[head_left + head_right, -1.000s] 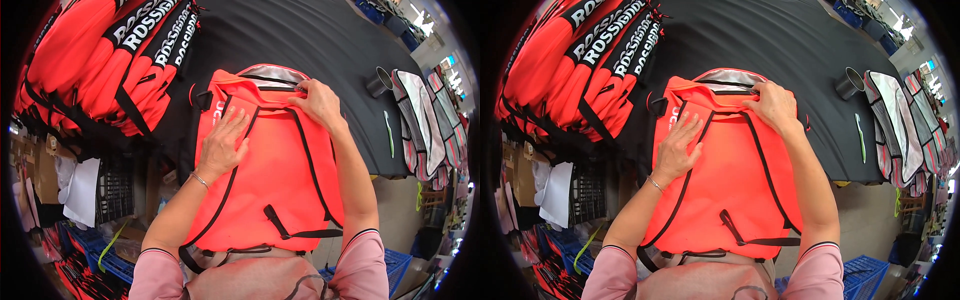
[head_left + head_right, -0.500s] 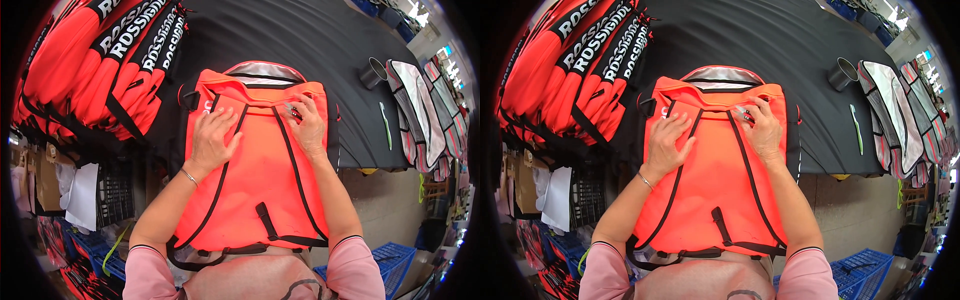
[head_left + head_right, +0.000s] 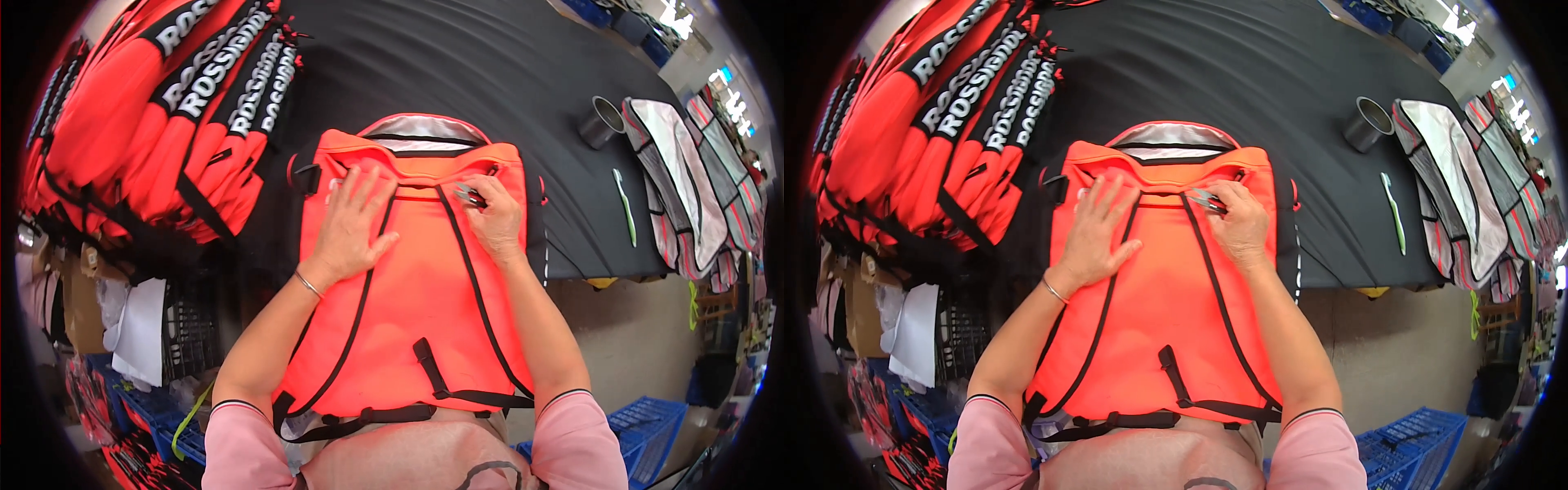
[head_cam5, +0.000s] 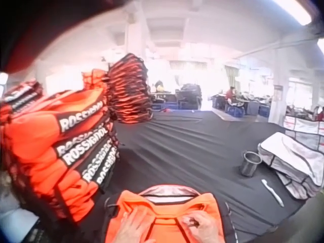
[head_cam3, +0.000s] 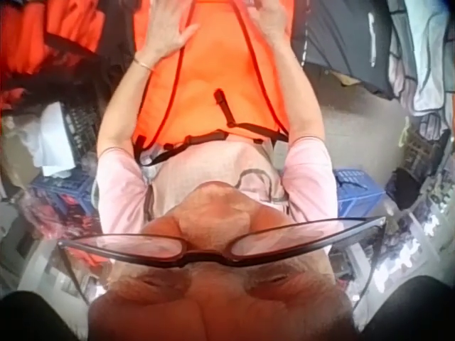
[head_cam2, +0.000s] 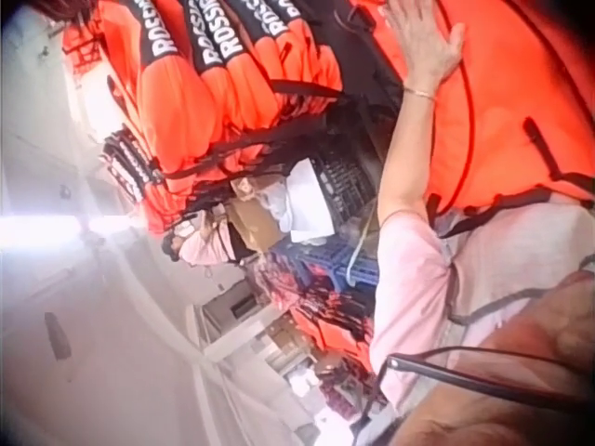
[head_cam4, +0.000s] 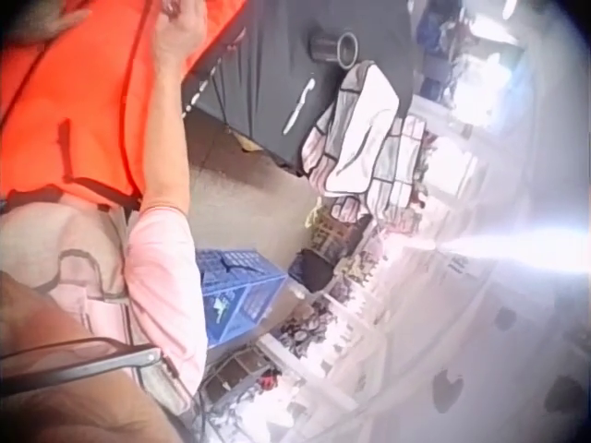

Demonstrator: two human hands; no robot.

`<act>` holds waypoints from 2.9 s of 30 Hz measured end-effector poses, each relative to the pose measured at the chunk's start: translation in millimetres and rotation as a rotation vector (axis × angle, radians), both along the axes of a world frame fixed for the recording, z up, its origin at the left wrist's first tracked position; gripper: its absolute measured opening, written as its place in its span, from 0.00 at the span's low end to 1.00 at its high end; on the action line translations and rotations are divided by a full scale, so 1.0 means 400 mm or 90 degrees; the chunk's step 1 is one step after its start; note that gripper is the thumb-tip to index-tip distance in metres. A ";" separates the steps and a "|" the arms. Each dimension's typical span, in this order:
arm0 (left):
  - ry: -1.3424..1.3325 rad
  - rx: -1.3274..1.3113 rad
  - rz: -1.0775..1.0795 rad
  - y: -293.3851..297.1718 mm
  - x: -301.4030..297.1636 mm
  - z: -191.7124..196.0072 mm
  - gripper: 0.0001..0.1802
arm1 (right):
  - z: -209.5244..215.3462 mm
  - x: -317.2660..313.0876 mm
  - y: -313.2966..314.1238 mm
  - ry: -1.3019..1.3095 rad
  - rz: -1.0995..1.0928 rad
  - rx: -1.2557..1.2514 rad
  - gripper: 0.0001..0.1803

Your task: Inspecting and preparing backpacks by trimming loose threads and checking straps in a manufacturing facility.

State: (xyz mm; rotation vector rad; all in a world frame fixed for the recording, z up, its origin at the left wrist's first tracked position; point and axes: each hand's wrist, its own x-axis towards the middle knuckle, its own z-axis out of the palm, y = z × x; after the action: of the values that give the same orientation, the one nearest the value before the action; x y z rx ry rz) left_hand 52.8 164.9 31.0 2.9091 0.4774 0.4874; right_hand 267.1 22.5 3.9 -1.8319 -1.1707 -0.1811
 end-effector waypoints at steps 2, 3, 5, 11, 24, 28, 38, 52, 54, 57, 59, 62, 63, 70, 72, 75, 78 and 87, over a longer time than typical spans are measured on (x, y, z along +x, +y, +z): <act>0.017 -0.018 -0.015 -0.027 -0.035 -0.011 0.43 | -0.001 0.011 -0.007 0.010 0.002 0.004 0.10; 0.031 -0.046 -0.045 -0.045 -0.056 -0.017 0.43 | -0.002 0.019 -0.014 0.004 0.009 -0.001 0.09; 0.071 -0.065 -0.053 -0.084 -0.121 -0.012 0.42 | -0.004 0.019 -0.012 0.014 0.011 0.021 0.10; 0.135 -0.185 -0.093 -0.160 -0.303 0.031 0.39 | 0.003 0.029 -0.028 0.108 0.071 0.005 0.12; -0.350 -0.568 0.422 -0.275 -0.519 -0.238 0.21 | -0.097 0.004 -0.555 0.294 -0.291 -0.027 0.22; -0.393 -0.767 0.395 -0.329 -0.469 -0.319 0.27 | -0.015 -0.125 -0.514 0.242 -0.364 -0.205 0.31; -0.339 -0.920 0.409 -0.323 -0.440 -0.217 0.37 | 0.048 -0.157 -0.528 0.236 -0.350 -0.247 0.37; -0.377 -0.889 0.375 -0.373 -0.483 -0.175 0.40 | 0.014 -0.182 -0.572 0.263 -0.320 -0.172 0.35; -0.383 -0.894 0.367 -0.379 -0.480 -0.172 0.40 | 0.007 -0.177 -0.578 0.279 -0.317 -0.159 0.35; -0.385 -0.887 0.368 -0.381 -0.475 -0.168 0.38 | -0.002 -0.170 -0.577 0.281 -0.322 -0.160 0.35; -0.382 -0.873 0.378 -0.377 -0.472 -0.173 0.37 | -0.005 -0.167 -0.573 0.280 -0.321 -0.163 0.35; -0.403 -0.878 0.384 -0.360 -0.462 -0.197 0.37 | -0.012 -0.161 -0.568 0.277 -0.326 -0.167 0.35; -0.419 -0.827 0.370 -0.358 -0.461 -0.206 0.37 | -0.014 -0.159 -0.568 0.276 -0.327 -0.168 0.35; -0.351 -0.828 0.332 -0.344 -0.468 -0.203 0.33 | -0.041 -0.155 -0.569 0.273 -0.339 -0.154 0.35; -0.351 -0.838 0.334 -0.343 -0.465 -0.223 0.33 | -0.045 -0.152 -0.566 0.260 -0.346 -0.146 0.34; -0.344 -0.822 0.342 -0.340 -0.463 -0.252 0.35 | -0.051 -0.144 -0.576 0.237 -0.355 -0.143 0.33; -0.360 -0.849 0.368 -0.346 -0.470 -0.239 0.33 | -0.064 -0.128 -0.569 0.244 -0.322 -0.111 0.32; -0.305 -0.777 0.317 -0.325 -0.469 -0.255 0.25 | -0.057 -0.136 -0.571 0.254 -0.341 -0.094 0.31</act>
State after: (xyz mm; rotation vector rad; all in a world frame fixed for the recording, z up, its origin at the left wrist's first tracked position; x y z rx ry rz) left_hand -134.8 34.9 -71.1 1.4508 0.9688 0.6169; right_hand 212.7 -206.0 -19.0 -2.1573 -0.4129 -0.0262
